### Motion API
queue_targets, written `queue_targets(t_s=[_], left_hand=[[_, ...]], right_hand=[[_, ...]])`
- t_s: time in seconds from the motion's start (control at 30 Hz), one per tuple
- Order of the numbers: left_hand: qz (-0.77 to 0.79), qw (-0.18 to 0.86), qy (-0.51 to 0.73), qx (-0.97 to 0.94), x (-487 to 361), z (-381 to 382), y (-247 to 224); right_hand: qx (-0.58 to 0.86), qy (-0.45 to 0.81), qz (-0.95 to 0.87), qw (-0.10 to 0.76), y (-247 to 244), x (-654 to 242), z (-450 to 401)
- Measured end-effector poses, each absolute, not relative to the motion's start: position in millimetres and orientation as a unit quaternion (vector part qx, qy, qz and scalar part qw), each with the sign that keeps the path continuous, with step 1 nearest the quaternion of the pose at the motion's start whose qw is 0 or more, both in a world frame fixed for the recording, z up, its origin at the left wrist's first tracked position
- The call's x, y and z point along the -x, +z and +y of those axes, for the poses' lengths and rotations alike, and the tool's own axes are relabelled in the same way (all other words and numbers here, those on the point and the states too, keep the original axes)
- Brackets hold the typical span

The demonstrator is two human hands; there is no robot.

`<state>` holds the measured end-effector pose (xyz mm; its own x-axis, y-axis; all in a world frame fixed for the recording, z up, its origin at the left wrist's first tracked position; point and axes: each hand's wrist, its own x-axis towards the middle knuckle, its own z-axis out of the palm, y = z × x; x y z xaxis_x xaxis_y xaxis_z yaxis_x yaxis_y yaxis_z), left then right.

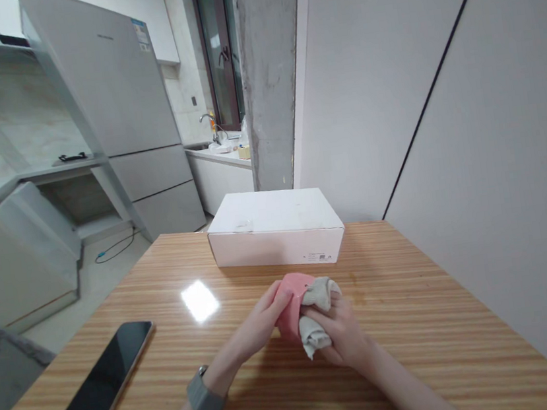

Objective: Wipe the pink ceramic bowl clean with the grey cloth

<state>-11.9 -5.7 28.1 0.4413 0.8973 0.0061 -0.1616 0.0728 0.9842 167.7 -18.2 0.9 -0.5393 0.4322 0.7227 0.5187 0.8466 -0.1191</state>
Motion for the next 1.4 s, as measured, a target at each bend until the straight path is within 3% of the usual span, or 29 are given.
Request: queue_targets(t_s=[0.13, 0.27, 0.47, 0.73, 0.97, 1.17, 1.4], left_hand=[[0.253, 0.727, 0.418, -0.483, 6, -7, 23], [0.253, 0.785, 0.408, -0.392, 4, 2, 11], [0.437, 0.676, 0.413, -0.425, 15, 9, 10], [0.426, 0.631, 0.37, -0.532, 16, -1, 26], [0.246, 0.769, 0.371, -0.458, 4, -5, 6], [0.307, 0.77, 0.404, -0.385, 6, 4, 2], [0.413, 0.669, 0.31, -0.535, 24, -4, 38]], right_hand=[[0.327, -0.032, -0.851, 0.409, -3, -175, -16], [0.256, -0.106, -0.872, 0.404, 0, -173, -18], [0.172, -0.12, -0.915, 0.346, 6, -159, -23], [0.212, -0.125, -0.89, 0.385, -2, -165, -20], [0.323, -0.003, -0.838, 0.44, -1, -181, -15], [0.211, -0.099, -0.892, 0.388, 4, -167, -22], [0.141, -0.157, -0.905, 0.37, 2, -150, -33]])
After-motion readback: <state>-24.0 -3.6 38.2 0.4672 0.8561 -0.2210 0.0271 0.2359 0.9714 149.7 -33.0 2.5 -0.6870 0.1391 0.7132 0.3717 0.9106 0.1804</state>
